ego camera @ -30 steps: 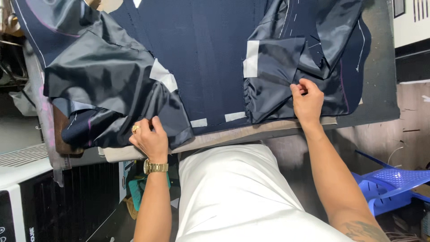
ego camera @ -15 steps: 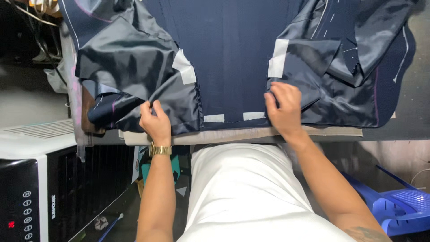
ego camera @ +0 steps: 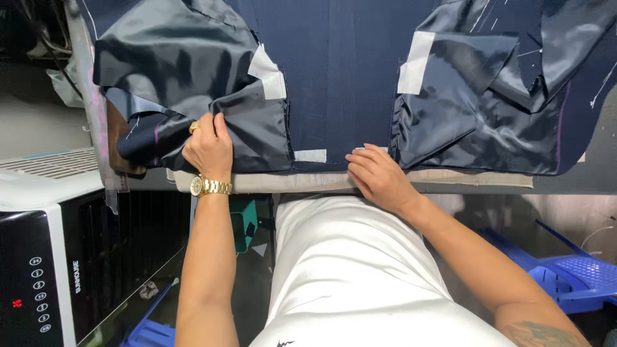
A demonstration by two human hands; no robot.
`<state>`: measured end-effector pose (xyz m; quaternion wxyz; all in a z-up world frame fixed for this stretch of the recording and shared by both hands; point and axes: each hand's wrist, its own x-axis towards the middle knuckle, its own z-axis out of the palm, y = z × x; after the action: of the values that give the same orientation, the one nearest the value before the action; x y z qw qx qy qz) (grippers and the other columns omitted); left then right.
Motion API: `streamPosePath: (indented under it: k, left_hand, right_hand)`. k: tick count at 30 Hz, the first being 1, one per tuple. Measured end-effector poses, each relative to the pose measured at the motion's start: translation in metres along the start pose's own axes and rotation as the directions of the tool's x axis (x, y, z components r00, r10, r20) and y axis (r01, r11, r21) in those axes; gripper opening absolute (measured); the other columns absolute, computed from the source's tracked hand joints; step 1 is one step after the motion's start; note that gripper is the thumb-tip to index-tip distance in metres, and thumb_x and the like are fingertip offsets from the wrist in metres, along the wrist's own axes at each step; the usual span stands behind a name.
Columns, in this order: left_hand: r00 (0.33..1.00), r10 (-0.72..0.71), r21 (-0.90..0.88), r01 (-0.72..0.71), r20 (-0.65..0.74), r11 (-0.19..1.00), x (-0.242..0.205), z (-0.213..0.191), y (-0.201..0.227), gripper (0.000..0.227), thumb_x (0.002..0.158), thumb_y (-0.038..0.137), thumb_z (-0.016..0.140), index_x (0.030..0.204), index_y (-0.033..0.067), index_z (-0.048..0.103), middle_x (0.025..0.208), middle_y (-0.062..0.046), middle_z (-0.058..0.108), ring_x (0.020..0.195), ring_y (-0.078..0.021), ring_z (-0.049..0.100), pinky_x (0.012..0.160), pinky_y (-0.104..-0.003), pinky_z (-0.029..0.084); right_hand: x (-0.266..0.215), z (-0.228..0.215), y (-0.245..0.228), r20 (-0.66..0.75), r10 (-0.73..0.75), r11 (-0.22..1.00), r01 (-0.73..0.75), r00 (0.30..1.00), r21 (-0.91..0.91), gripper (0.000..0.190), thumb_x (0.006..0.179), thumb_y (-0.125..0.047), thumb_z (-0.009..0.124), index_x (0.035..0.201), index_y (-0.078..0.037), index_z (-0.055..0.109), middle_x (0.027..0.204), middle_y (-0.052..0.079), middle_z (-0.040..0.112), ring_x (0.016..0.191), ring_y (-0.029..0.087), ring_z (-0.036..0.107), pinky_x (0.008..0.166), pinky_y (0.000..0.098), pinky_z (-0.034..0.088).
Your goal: The person irons pieces of a dark blue suit jacket on a workbench and places wooden blocks on the fabric.
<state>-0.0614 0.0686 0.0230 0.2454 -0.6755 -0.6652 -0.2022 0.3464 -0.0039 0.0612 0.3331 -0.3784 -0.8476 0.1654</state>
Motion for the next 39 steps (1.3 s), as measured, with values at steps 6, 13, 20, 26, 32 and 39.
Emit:
streamPosePath:
  k: [6,13,20,26,32,39]
  left_hand:
    - [0.998,0.005,-0.234,0.011,0.067,0.972,0.027,-0.052,0.04,0.03,0.111,0.021,0.062,0.138,0.0088,0.068,0.122,-0.014,0.062,0.115,-0.0377,0.064,0.092,-0.048,0.049]
    - [0.889,0.386,-0.509,-0.219,0.248,0.832,0.005,-0.071,0.091,0.028,0.1,0.009,0.069,0.126,0.0151,0.073,0.138,-0.013,0.067,0.131,-0.0317,0.065,0.112,-0.051,0.042]
    - [0.871,0.249,-0.416,-0.057,0.424,0.908,-0.016,-0.068,0.079,0.023,0.104,0.017,0.07,0.127,0.0135,0.072,0.143,-0.015,0.064,0.138,-0.0327,0.059,0.116,-0.053,0.039]
    - [0.877,0.101,-0.357,0.084,0.47,0.931,-0.029,-0.071,0.077,0.027,0.106,0.023,0.068,0.131,0.0126,0.072,0.146,-0.015,0.062,0.141,-0.0323,0.057,0.116,-0.049,0.039]
    - [0.876,0.072,-0.34,0.108,0.477,0.934,-0.036,-0.069,0.074,0.03,0.106,0.024,0.069,0.133,0.0123,0.071,0.148,-0.015,0.061,0.142,-0.0336,0.056,0.116,-0.049,0.041]
    - [0.886,-0.254,-0.414,0.413,0.387,0.811,-0.043,-0.105,0.079,0.013,0.103,0.01,0.071,0.113,0.0116,0.081,0.104,-0.004,0.075,0.099,-0.0245,0.075,0.089,-0.036,0.058]
  right_hand:
    - [0.027,0.02,-0.003,-0.018,-0.005,0.999,0.006,1.0,0.053,0.013,0.1,-0.008,0.076,0.112,-0.002,0.075,0.12,0.013,0.077,0.118,0.032,0.073,0.111,0.0504,0.054]
    - [0.078,0.054,-0.005,0.132,-0.151,0.988,0.149,0.98,0.025,0.026,0.102,-0.026,0.077,0.118,-0.005,0.076,0.13,0.016,0.077,0.132,0.031,0.068,0.121,0.0516,0.045]
    - [0.064,0.048,-0.007,0.272,-0.259,0.966,0.245,0.927,0.087,0.026,0.103,-0.028,0.073,0.107,-0.002,0.075,0.128,0.02,0.077,0.134,0.03,0.067,0.127,0.0529,0.037]
    - [0.074,0.073,0.004,0.307,-0.3,0.954,0.276,0.903,0.12,0.048,0.105,-0.048,0.067,0.118,-0.003,0.075,0.133,0.021,0.074,0.142,0.031,0.06,0.131,0.0554,0.03]
    - [0.08,0.078,0.015,0.337,-0.33,0.941,0.278,0.882,0.194,0.067,0.103,-0.062,0.064,0.134,-0.004,0.073,0.14,0.024,0.071,0.147,0.034,0.056,0.133,0.0567,0.026]
    - [0.092,0.071,0.025,0.198,-0.285,0.958,0.271,0.938,0.099,0.044,0.107,-0.044,0.066,0.118,-0.003,0.075,0.128,0.021,0.076,0.134,0.036,0.066,0.127,0.0562,0.038]
